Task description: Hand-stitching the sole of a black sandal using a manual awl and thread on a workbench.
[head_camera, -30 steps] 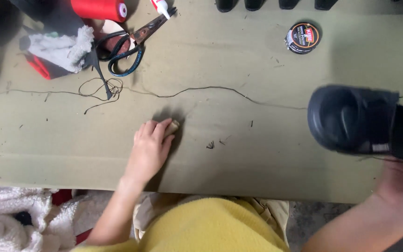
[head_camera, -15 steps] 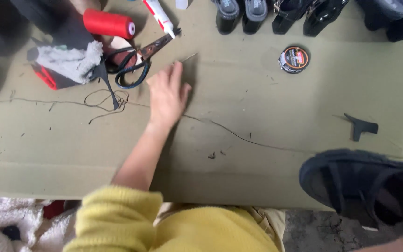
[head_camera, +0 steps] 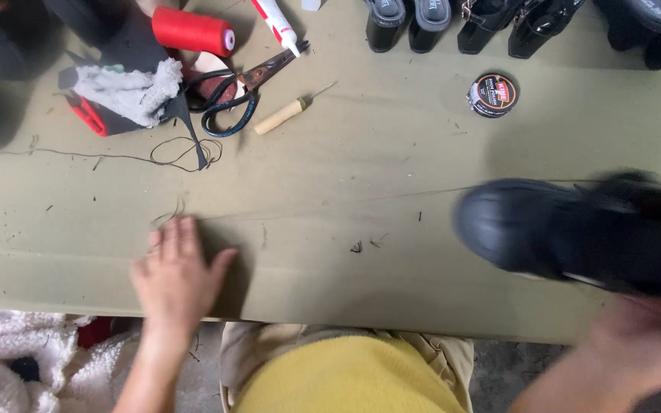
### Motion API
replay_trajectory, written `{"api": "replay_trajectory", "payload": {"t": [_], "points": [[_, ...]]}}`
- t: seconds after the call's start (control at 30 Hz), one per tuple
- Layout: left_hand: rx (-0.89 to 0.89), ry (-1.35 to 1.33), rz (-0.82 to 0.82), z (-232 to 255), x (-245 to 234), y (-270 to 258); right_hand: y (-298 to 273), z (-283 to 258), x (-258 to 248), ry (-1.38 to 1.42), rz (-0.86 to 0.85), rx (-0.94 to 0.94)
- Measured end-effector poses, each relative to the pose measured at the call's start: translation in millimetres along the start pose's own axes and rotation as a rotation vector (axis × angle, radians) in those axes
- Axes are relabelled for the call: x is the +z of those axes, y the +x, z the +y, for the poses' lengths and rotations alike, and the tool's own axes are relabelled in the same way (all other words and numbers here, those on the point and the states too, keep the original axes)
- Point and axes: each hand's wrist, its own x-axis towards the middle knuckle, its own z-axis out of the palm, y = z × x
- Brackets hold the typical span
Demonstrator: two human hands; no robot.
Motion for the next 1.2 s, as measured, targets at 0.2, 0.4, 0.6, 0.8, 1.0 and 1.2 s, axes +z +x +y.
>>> {"api": "replay_trajectory", "payload": {"t": [0.2, 0.4, 0.6, 0.8, 1.0, 1.2], "points": [[0.178, -0.827, 0.076, 7, -63, 43, -54, -26, 145, -0.032, -0.159, 0.036], [0.617, -1.771, -0.214, 83, -53, 90, -76, -4, 188, 0.311, -0.378, 0.201], [0.494, -1.793, -0.245, 96, -58, 95, -56, -1, 181, 0.118, -0.470, 0.306], [0.465, -1.823, -0.205, 94, -55, 93, -14, -21, 173, -0.338, -0.648, 0.505], [0.522, -1.822, -0.181, 91, -54, 92, 14, -56, 183, -0.695, -0.881, 0.392], [0.547, -1.828, -0.137, 90, -52, 91, 21, -79, 183, -0.864, -0.938, 0.151]]}}
